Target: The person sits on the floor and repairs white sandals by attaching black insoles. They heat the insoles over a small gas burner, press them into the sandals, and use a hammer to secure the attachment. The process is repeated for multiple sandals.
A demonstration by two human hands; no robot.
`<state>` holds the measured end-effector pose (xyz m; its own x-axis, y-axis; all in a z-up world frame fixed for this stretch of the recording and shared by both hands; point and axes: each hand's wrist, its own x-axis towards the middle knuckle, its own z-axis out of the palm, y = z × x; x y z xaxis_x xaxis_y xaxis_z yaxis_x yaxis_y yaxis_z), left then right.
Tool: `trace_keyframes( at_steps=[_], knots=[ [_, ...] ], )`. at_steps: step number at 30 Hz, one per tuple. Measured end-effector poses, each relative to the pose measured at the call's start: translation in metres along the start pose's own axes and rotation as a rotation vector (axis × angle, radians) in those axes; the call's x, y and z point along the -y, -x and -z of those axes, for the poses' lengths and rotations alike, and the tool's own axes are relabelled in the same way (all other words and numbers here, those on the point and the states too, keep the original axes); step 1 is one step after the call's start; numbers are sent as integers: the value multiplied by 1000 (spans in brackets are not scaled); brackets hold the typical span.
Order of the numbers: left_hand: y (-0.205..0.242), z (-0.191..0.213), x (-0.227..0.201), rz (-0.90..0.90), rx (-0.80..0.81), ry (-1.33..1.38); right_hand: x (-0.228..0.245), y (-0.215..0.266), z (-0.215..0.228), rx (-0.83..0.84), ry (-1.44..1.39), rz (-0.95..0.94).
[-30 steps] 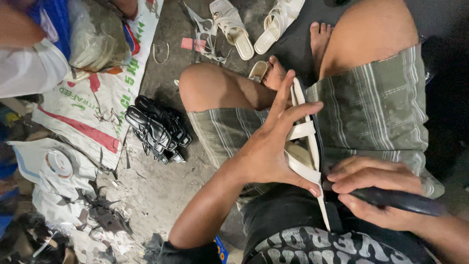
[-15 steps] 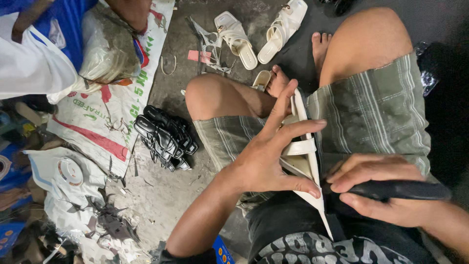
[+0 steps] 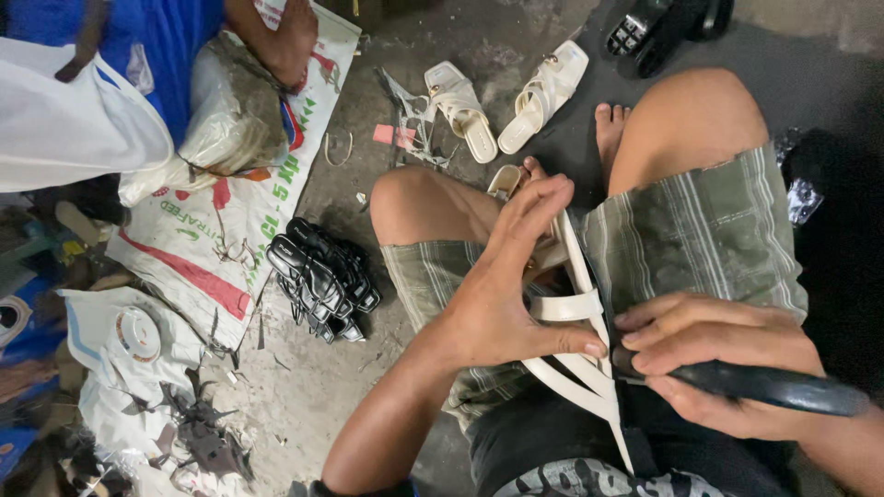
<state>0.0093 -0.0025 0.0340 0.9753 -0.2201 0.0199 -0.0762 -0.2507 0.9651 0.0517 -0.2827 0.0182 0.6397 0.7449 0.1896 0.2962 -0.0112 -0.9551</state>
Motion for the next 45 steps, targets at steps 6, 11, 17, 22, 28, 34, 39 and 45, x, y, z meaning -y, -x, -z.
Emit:
trace_keyframes(
  at_steps=[6,11,17,22,28,34,39,45],
  knots=[
    [-2,-1,-8,5,-35,-78,6,-6,8,-10,-68,-95],
    [-2,-2,-15,-41,-37,-130,4,-11,24,65,-55,-87],
    [-1,0,-25,-16,-10,-25,4,-14,31,129,-143,-203],
    [2,-5,-35,-27,-26,-91,12,-28,46,315,-173,-306],
    [-15,2,-32,-54,-112,-169,19,-42,54,258,-41,-233],
    [-26,-1,-8,-87,-135,-55,0,-40,23,-80,-20,-132],
    [-4,-5,9,-46,-34,-61,-21,-4,9,-160,-118,-172],
    [-7,-21,8,-140,-122,-43,-7,-9,16,-112,10,-164]
  ],
)
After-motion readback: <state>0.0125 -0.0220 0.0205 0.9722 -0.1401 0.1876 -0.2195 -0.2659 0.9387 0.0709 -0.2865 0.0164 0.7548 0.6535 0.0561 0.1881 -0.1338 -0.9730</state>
